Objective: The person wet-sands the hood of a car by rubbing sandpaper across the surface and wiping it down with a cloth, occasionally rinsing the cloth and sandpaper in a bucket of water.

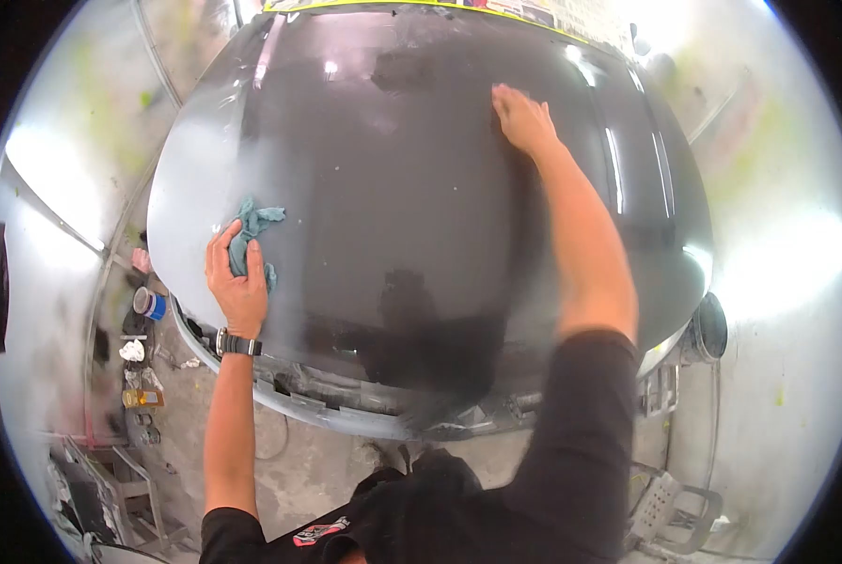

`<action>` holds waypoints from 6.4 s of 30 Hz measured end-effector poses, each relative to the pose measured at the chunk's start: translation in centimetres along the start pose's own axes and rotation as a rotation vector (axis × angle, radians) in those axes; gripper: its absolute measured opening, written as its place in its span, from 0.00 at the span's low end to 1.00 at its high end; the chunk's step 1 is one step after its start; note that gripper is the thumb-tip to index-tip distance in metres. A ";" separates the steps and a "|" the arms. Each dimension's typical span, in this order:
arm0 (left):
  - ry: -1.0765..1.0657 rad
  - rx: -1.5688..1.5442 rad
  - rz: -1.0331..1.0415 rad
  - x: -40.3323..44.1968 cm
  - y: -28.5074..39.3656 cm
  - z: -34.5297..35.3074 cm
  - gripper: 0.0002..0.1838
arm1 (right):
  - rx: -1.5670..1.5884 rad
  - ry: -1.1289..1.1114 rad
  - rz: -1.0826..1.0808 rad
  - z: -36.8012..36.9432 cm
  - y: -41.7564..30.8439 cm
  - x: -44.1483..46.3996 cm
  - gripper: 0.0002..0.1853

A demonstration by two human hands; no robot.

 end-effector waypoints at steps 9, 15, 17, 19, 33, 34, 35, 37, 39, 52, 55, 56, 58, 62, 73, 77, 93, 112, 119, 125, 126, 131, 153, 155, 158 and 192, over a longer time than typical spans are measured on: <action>-0.012 -0.033 0.001 -0.1 0.0 -0.2 0.18 | 0.008 0.093 -0.278 -3.6 -8.5 -21.4 0.26; -0.017 -0.073 0.004 0.0 -0.3 -0.1 0.19 | -0.016 -0.021 -0.303 -3.5 -12.2 -40.7 0.37; -0.007 -0.074 0.007 0.0 -0.2 -0.1 0.19 | -0.125 -0.048 -0.380 -3.6 -10.3 -36.7 0.35; -0.006 -0.064 0.004 0.0 -0.2 -0.1 0.19 | -0.166 0.032 -0.363 -4.6 -8.7 -26.9 0.29; -0.010 -0.105 -0.045 0.1 -0.3 -0.2 0.19 | -0.146 -0.206 -0.439 -3.2 -11.4 -32.0 0.40; -0.008 -0.088 -0.034 0.2 -0.3 -0.1 0.19 | -0.124 -0.090 -0.353 -4.1 -10.4 -26.5 0.35; -0.003 -0.069 -0.021 0.1 -0.2 -0.2 0.19 | -0.079 -0.063 -0.277 -3.8 -8.1 -21.0 0.31; 0.014 -0.035 0.005 0.1 0.2 -0.2 0.18 | -0.057 -0.082 -0.118 -3.2 -5.4 -12.4 0.30; 0.015 -0.002 0.033 0.0 0.2 -0.4 0.18 | -0.066 -0.031 -0.191 -2.9 -7.2 -14.1 0.31; 0.012 -0.017 0.026 0.0 0.4 -0.6 0.18 | -0.158 0.005 -0.293 -3.7 -6.6 -16.5 0.27; -0.021 -0.015 0.002 0.1 -0.2 -0.3 0.19 | -0.087 0.028 -0.288 -2.9 -9.2 -17.3 0.28; -0.017 -0.004 0.011 0.0 -0.2 -0.3 0.20 | -0.069 0.031 -0.309 -2.9 -11.0 -19.9 0.29; -0.005 -0.006 0.003 0.2 -0.4 -0.3 0.20 | -0.131 -0.133 -0.454 -2.4 -15.5 -28.9 0.35; 0.024 -0.030 -0.005 0.3 0.1 -0.6 0.19 | -0.149 -0.380 -0.626 -1.2 -17.8 -35.4 0.42; 0.015 -0.010 -0.045 0.0 -1.0 -0.3 0.20 | -0.222 -0.161 -0.611 0.4 -19.8 -22.7 0.37; 0.005 -0.013 -0.064 -0.5 -1.3 -0.1 0.20 | -0.163 -0.439 -0.788 1.1 -22.4 -32.6 0.37; 0.011 -0.017 -0.094 -0.1 -0.8 -0.8 0.21 | -0.143 -0.468 -0.746 1.6 -25.8 -22.0 0.34; -0.026 0.002 -0.096 -0.2 -0.7 -0.4 0.21 | -0.082 -0.171 -0.059 2.7 -9.9 3.1 0.34; -0.043 -0.015 -0.041 0.1 0.2 -0.1 0.20 | -0.101 -0.196 -0.401 -1.0 -13.1 -17.5 0.35; -0.018 0.013 -0.027 0.3 0.9 -0.3 0.17 | -0.054 -0.056 0.001 -1.6 0.0 -5.7 0.35; -0.011 0.007 -0.022 0.2 1.3 -0.3 0.17 | -0.069 -0.063 0.116 -1.5 1.2 -3.2 0.35; 0.013 -0.016 0.095 0.3 2.2 -0.4 0.14 | -0.057 0.043 -0.040 -1.1 -5.8 -10.9 0.33; -0.537 -0.842 -0.610 1.0 11.0 9.0 0.18 | -0.014 0.216 0.071 -4.0 -6.0 -41.0 0.36; -0.565 -0.852 -0.567 1.4 14.5 11.3 0.16 | -0.048 0.286 0.122 -6.7 -0.5 -34.5 0.30; -0.493 -0.970 -0.450 2.3 20.2 15.8 0.11 | -0.074 0.235 -0.007 -6.1 -1.4 -31.2 0.33; -0.022 0.232 -0.147 3.8 11.8 12.8 0.15 | -0.009 -0.161 -0.240 -0.1 1.6 1.8 0.33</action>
Point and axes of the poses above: each hand's wrist, its own x-axis towards the middle knuckle, its own z-axis out of the palm, y = z × x, the point moved 9 cm from there along x, towards the middle knuckle, and after that the axes turned 1 degree about -x, right-handed, at the moved point
